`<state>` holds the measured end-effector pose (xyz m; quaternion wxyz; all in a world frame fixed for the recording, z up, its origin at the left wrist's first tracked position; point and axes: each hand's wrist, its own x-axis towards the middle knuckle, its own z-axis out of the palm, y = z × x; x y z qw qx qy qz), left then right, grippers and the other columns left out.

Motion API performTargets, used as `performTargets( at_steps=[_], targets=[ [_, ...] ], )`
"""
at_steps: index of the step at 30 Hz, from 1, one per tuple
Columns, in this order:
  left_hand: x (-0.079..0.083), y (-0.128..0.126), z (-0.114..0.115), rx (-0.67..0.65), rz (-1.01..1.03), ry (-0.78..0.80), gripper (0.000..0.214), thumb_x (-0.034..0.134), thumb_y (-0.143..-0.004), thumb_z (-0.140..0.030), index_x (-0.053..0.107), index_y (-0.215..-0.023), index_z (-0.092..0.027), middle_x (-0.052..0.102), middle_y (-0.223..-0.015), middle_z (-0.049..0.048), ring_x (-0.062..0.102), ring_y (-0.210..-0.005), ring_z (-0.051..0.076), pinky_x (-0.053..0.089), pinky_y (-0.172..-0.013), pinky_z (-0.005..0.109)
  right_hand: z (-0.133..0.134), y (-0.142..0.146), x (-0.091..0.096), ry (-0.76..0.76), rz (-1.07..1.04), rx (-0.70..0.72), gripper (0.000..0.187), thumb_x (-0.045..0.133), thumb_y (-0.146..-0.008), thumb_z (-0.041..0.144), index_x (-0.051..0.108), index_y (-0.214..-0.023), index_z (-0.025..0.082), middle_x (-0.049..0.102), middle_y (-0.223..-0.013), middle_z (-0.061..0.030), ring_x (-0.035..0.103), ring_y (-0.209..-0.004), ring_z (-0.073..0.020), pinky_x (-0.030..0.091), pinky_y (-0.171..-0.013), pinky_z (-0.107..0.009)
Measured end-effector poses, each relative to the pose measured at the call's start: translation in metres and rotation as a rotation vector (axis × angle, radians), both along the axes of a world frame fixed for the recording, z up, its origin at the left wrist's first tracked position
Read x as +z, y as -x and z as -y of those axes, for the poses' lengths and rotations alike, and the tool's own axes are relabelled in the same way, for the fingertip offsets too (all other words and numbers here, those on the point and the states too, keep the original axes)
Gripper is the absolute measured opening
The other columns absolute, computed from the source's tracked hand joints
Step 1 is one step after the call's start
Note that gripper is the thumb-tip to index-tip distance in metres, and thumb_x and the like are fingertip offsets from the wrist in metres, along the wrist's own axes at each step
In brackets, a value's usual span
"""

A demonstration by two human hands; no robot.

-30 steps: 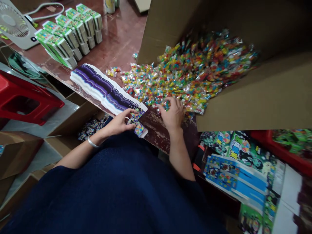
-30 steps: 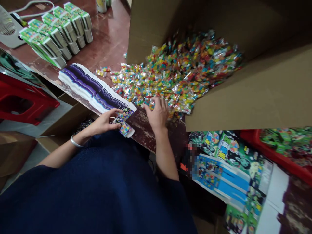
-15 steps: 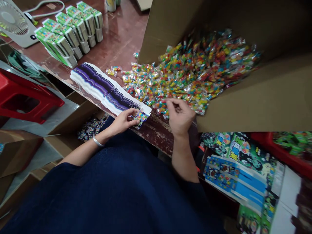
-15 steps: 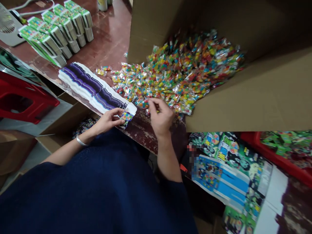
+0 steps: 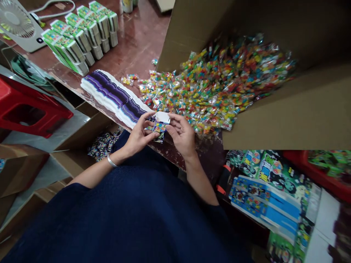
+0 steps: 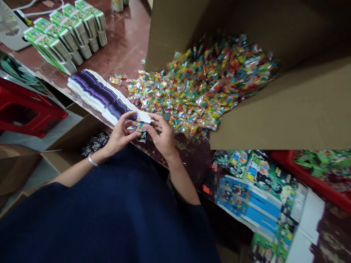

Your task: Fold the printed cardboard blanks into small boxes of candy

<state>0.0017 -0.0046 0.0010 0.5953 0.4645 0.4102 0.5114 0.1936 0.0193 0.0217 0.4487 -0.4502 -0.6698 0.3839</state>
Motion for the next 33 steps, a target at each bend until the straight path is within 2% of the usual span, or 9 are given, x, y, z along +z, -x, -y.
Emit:
performTargets(
  at_steps=[3,6,8,13,15,19,24,28,33],
  targets=[
    [0.003,-0.001,0.002,-0.019,-0.024,-0.022,0.062,0.088,-0.081,-0.038,0.059,-0.135,-0.031,0.060,-0.103,0.0011,0.063,-0.067,0.009,0.058,-0.064,0.024,0.007,0.006,-0.014,0.083,-0.139,-0.047,0.034,0.074,-0.094,0.049,0.072,-0.122,0.030,0.080,-0.110,-0.0035,0.078,-0.095,-0.0209,0.066,-0.087,-0.037],
    [0.003,-0.001,0.002,-0.076,-0.038,-0.001,0.048,0.088,-0.081,-0.039,0.064,-0.120,-0.025,0.057,-0.104,0.0014,0.059,-0.065,0.006,0.056,-0.062,0.022,0.009,0.010,-0.020,0.060,-0.146,-0.106,0.022,0.072,-0.095,0.047,0.076,-0.101,0.026,0.080,-0.106,-0.0038,0.077,-0.096,-0.0214,0.063,-0.089,-0.038],
    [0.002,-0.001,0.001,-0.101,-0.030,0.023,0.045,0.088,-0.080,-0.038,0.063,-0.115,-0.023,0.057,-0.106,0.0018,0.059,-0.065,0.005,0.056,-0.061,0.021,0.008,0.012,-0.021,0.021,-0.128,-0.126,0.023,0.071,-0.096,0.047,0.075,-0.090,0.025,0.079,-0.107,-0.0049,0.076,-0.102,-0.0228,0.061,-0.094,-0.041],
    [0.000,-0.002,-0.001,-0.068,0.022,0.047,0.056,0.091,-0.077,-0.037,0.053,-0.116,-0.027,0.057,-0.103,-0.0009,0.063,-0.066,0.006,0.057,-0.062,0.020,0.005,0.018,-0.021,0.002,-0.235,-0.173,0.024,0.075,-0.093,0.049,0.068,-0.101,0.027,0.077,-0.101,-0.0029,0.076,-0.094,-0.0197,0.062,-0.087,-0.036],
    [0.000,-0.002,-0.001,-0.051,0.014,0.039,0.058,0.092,-0.076,-0.037,0.051,-0.116,-0.027,0.058,-0.103,-0.0013,0.063,-0.066,0.006,0.057,-0.061,0.019,0.004,0.019,-0.019,0.034,-0.267,-0.162,0.029,0.076,-0.091,0.052,0.065,-0.100,0.027,0.075,-0.094,-0.0012,0.074,-0.087,-0.0178,0.061,-0.081,-0.033],
    [-0.002,-0.001,0.001,0.016,-0.074,-0.049,0.051,0.089,-0.078,-0.030,0.053,-0.114,-0.025,0.059,-0.104,-0.0005,0.060,-0.069,0.005,0.059,-0.064,0.018,-0.003,0.017,-0.011,0.147,-0.274,-0.058,0.034,0.083,-0.085,0.053,0.066,-0.081,0.024,0.074,-0.086,-0.0004,0.070,-0.081,-0.0162,0.059,-0.076,-0.030],
    [-0.005,0.001,0.005,0.035,-0.170,-0.162,0.049,0.081,-0.082,-0.019,0.057,-0.123,-0.026,0.060,-0.108,0.0015,0.064,-0.075,0.008,0.062,-0.068,0.021,-0.014,0.009,-0.004,0.251,-0.269,0.002,0.027,0.090,-0.077,0.045,0.073,-0.080,0.024,0.074,-0.081,0.0009,0.068,-0.077,-0.0162,0.058,-0.075,-0.031],
    [-0.004,0.006,0.007,-0.034,-0.166,-0.164,0.056,0.080,-0.084,-0.017,0.058,-0.134,-0.029,0.061,-0.107,0.0015,0.064,-0.067,0.007,0.059,-0.061,0.020,-0.019,0.005,-0.004,0.227,-0.227,0.015,0.024,0.086,-0.081,0.042,0.073,-0.074,0.023,0.074,-0.077,0.0006,0.067,-0.074,-0.0165,0.056,-0.074,-0.032],
    [0.000,0.007,0.005,-0.032,-0.141,-0.117,0.051,0.081,-0.086,-0.023,0.065,-0.134,-0.026,0.063,-0.109,0.0032,0.067,-0.069,0.008,0.062,-0.067,0.023,-0.010,0.008,-0.006,0.042,-0.158,0.029,0.025,0.076,-0.093,0.040,0.072,-0.075,0.024,0.077,-0.088,-0.0010,0.071,-0.086,-0.0181,0.057,-0.086,-0.036]
  ],
)
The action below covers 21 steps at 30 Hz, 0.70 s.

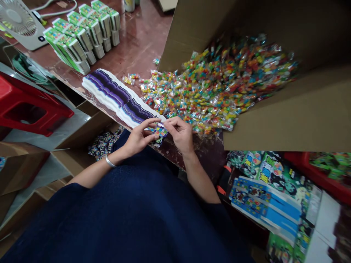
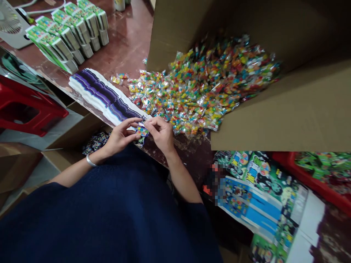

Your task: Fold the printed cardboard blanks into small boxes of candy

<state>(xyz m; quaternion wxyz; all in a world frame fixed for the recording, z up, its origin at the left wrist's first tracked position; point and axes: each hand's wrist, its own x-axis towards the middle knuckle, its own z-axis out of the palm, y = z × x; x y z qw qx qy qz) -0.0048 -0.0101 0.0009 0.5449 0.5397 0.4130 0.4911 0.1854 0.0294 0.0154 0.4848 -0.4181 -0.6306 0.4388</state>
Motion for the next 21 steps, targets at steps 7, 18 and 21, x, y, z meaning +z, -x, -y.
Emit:
performTargets(
  at_steps=[7,18,21],
  targets=[
    [0.013,0.038,0.000,-0.096,-0.234,-0.038,0.032,0.075,-0.089,-0.025,0.069,-0.121,-0.022,0.071,-0.107,0.0058,0.070,-0.073,0.013,0.060,-0.064,0.024,0.008,-0.009,-0.016,0.054,0.070,0.056,0.026,0.070,-0.096,0.052,0.079,-0.102,0.028,0.077,-0.106,-0.0041,0.073,-0.093,-0.0196,0.062,-0.075,-0.033],
    [-0.015,0.079,-0.016,0.060,-1.070,-0.496,0.051,0.078,-0.090,-0.029,0.063,-0.138,-0.018,0.066,-0.138,0.0187,0.061,-0.135,0.037,0.054,-0.113,0.054,-0.031,-0.014,-0.049,0.111,0.937,-0.119,0.039,0.055,-0.100,0.032,0.075,-0.131,0.018,0.077,-0.112,-0.0161,0.070,-0.104,-0.0318,0.053,-0.093,-0.042],
    [-0.041,0.037,-0.028,0.036,-1.093,-0.535,0.056,0.083,-0.087,-0.026,0.061,-0.138,-0.018,0.062,-0.145,0.0209,0.050,-0.148,0.042,0.042,-0.122,0.065,-0.030,-0.006,-0.046,0.125,1.017,-0.127,0.041,0.056,-0.101,0.033,0.074,-0.134,0.017,0.075,-0.114,-0.0170,0.070,-0.101,-0.0320,0.053,-0.089,-0.041]
  ],
)
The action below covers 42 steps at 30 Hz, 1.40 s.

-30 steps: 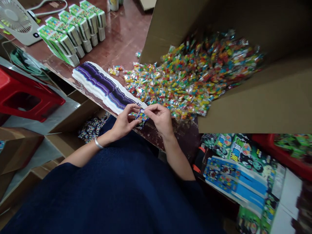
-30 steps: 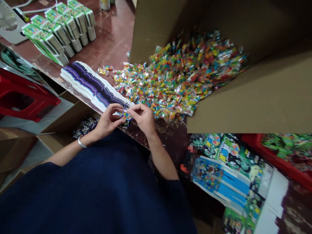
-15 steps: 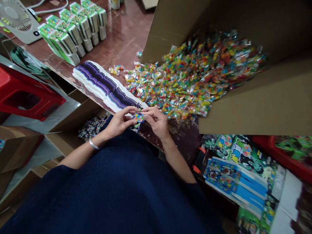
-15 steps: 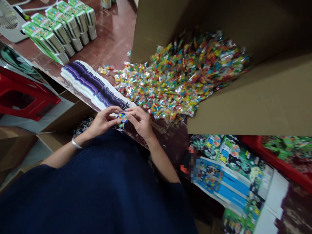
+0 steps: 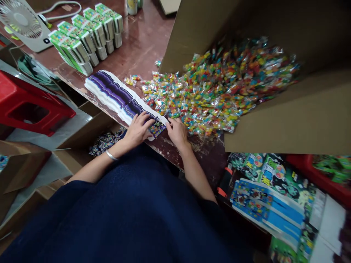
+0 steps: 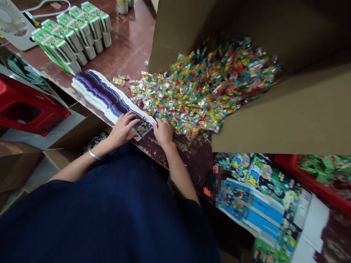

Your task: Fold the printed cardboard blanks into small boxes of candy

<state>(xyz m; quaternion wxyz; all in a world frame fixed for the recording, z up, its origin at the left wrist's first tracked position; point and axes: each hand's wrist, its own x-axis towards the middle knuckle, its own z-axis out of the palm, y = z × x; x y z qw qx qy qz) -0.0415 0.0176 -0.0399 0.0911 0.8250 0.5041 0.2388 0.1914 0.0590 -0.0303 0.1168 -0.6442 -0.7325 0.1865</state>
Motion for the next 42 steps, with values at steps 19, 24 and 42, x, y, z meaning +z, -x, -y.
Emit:
performTargets(
  at_steps=[19,24,42],
  targets=[
    [0.060,-0.018,0.001,-0.298,1.078,1.039,0.035,0.088,-0.080,-0.048,0.070,-0.088,-0.019,0.076,-0.084,0.0052,0.069,-0.071,0.015,0.054,-0.065,0.026,0.031,-0.013,0.051,-0.027,-1.055,-0.009,0.024,0.076,-0.091,0.048,0.072,-0.088,0.025,0.068,-0.071,0.0025,0.067,-0.060,-0.0141,0.062,-0.059,-0.028],
    [0.054,-0.025,0.004,-0.305,1.322,1.178,0.054,0.096,-0.070,-0.049,0.076,-0.110,-0.019,0.081,-0.106,0.0153,0.079,-0.094,0.025,0.063,-0.085,0.037,0.048,-0.008,0.059,-0.274,-0.820,0.047,0.028,0.071,-0.096,0.045,0.076,-0.122,0.033,0.068,-0.104,-0.0035,0.068,-0.082,-0.0173,0.063,-0.077,-0.034],
    [0.047,-0.037,0.015,0.057,1.307,0.802,0.038,0.091,-0.076,-0.047,0.079,-0.095,-0.017,0.077,-0.082,0.0023,0.068,-0.067,0.013,0.059,-0.068,0.027,0.054,0.009,0.034,-0.051,-1.009,-0.049,0.037,0.077,-0.087,0.057,0.069,-0.108,0.027,0.076,-0.097,-0.0024,0.072,-0.085,-0.0192,0.060,-0.075,-0.032]
  ],
)
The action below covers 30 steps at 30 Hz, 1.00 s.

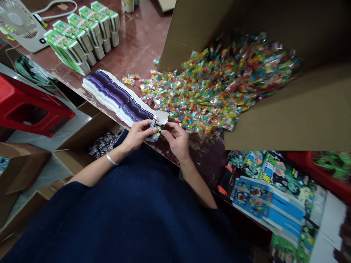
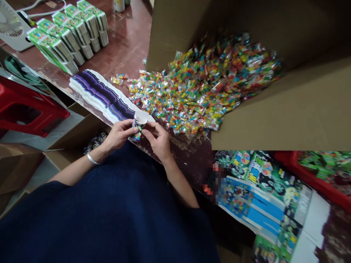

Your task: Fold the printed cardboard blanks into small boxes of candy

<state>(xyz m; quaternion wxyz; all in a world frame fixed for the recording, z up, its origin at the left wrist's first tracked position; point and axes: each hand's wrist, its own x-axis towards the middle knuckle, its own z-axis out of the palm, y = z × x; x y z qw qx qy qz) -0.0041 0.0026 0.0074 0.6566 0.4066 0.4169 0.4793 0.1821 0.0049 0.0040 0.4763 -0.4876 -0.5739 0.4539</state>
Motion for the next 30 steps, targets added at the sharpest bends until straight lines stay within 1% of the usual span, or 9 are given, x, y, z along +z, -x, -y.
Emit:
performTargets(
  at_steps=[4,8,13,15,17,19,22,27,30],
  targets=[
    [-0.004,-0.010,0.008,0.132,-0.039,-0.006,0.037,0.094,-0.072,-0.046,0.078,-0.088,-0.017,0.076,-0.078,0.0011,0.066,-0.064,0.012,0.060,-0.065,0.026,0.003,0.008,-0.010,0.009,-0.051,-0.095,0.035,0.066,-0.094,0.060,0.072,-0.101,0.026,0.078,-0.091,-0.0033,0.073,-0.083,-0.0203,0.062,-0.080,-0.035],
    [-0.007,-0.013,0.010,0.230,-0.036,-0.005,0.039,0.095,-0.069,-0.047,0.078,-0.090,-0.018,0.077,-0.081,0.0009,0.067,-0.067,0.013,0.061,-0.065,0.026,0.005,0.011,-0.009,0.081,-0.156,0.011,0.044,0.079,-0.083,0.061,0.074,-0.110,0.025,0.080,-0.101,-0.0049,0.075,-0.089,-0.0216,0.062,-0.082,-0.035],
    [-0.015,-0.012,0.007,0.256,-0.112,-0.057,0.037,0.091,-0.075,-0.048,0.073,-0.087,-0.018,0.073,-0.079,0.0009,0.067,-0.068,0.013,0.060,-0.066,0.026,0.006,0.014,-0.014,0.081,-0.047,-0.094,0.031,0.076,-0.086,0.054,0.070,-0.084,0.023,0.068,-0.071,0.0029,0.062,-0.063,-0.0139,0.055,-0.065,-0.027],
    [-0.018,-0.011,0.007,0.298,-0.165,-0.142,0.039,0.091,-0.078,-0.043,0.071,-0.102,-0.020,0.072,-0.086,0.0006,0.068,-0.072,0.013,0.061,-0.070,0.025,0.004,0.016,-0.018,0.052,-0.041,-0.131,0.030,0.074,-0.088,0.053,0.072,-0.087,0.023,0.069,-0.073,0.0024,0.063,-0.066,-0.0144,0.055,-0.067,-0.028],
    [-0.021,-0.009,0.008,0.326,-0.219,-0.216,0.054,0.089,-0.080,-0.037,0.064,-0.126,-0.025,0.070,-0.096,0.0007,0.070,-0.074,0.012,0.063,-0.073,0.025,0.002,0.017,-0.022,0.009,-0.040,-0.164,0.030,0.073,-0.089,0.052,0.075,-0.103,0.025,0.074,-0.085,-0.0001,0.068,-0.075,-0.0168,0.059,-0.073,-0.031],
    [-0.021,-0.007,0.009,0.288,-0.262,-0.265,0.064,0.085,-0.084,-0.034,0.057,-0.141,-0.028,0.069,-0.107,0.0023,0.069,-0.073,0.011,0.063,-0.074,0.026,0.000,0.017,-0.025,-0.039,-0.018,-0.180,0.037,0.071,-0.091,0.052,0.073,-0.119,0.029,0.075,-0.096,-0.0021,0.070,-0.085,-0.0187,0.061,-0.080,-0.034],
    [-0.019,-0.002,0.008,0.157,-0.265,-0.298,0.057,0.080,-0.088,-0.034,0.060,-0.141,-0.025,0.068,-0.119,0.0058,0.067,-0.075,0.011,0.064,-0.076,0.027,-0.001,0.018,-0.027,-0.073,-0.007,-0.158,0.040,0.070,-0.092,0.054,0.070,-0.126,0.032,0.074,-0.100,-0.0024,0.070,-0.087,-0.0191,0.061,-0.083,-0.035],
    [-0.014,0.008,0.002,-0.041,-0.207,-0.236,0.041,0.083,-0.083,-0.030,0.068,-0.120,-0.020,0.070,-0.112,0.0066,0.069,-0.080,0.013,0.063,-0.074,0.026,-0.005,0.017,-0.024,-0.084,-0.032,-0.094,0.030,0.067,-0.094,0.056,0.066,-0.102,0.028,0.069,-0.090,-0.0011,0.066,-0.081,-0.0183,0.059,-0.080,-0.034],
    [-0.012,0.009,0.002,-0.042,-0.229,-0.211,0.033,0.081,-0.084,-0.024,0.069,-0.114,-0.020,0.068,-0.111,0.0056,0.068,-0.077,0.012,0.061,-0.069,0.023,-0.008,0.018,-0.020,-0.117,-0.014,-0.064,0.029,0.064,-0.096,0.054,0.062,-0.092,0.026,0.070,-0.104,-0.0047,0.069,-0.096,-0.0207,0.058,-0.089,-0.036]
  ],
)
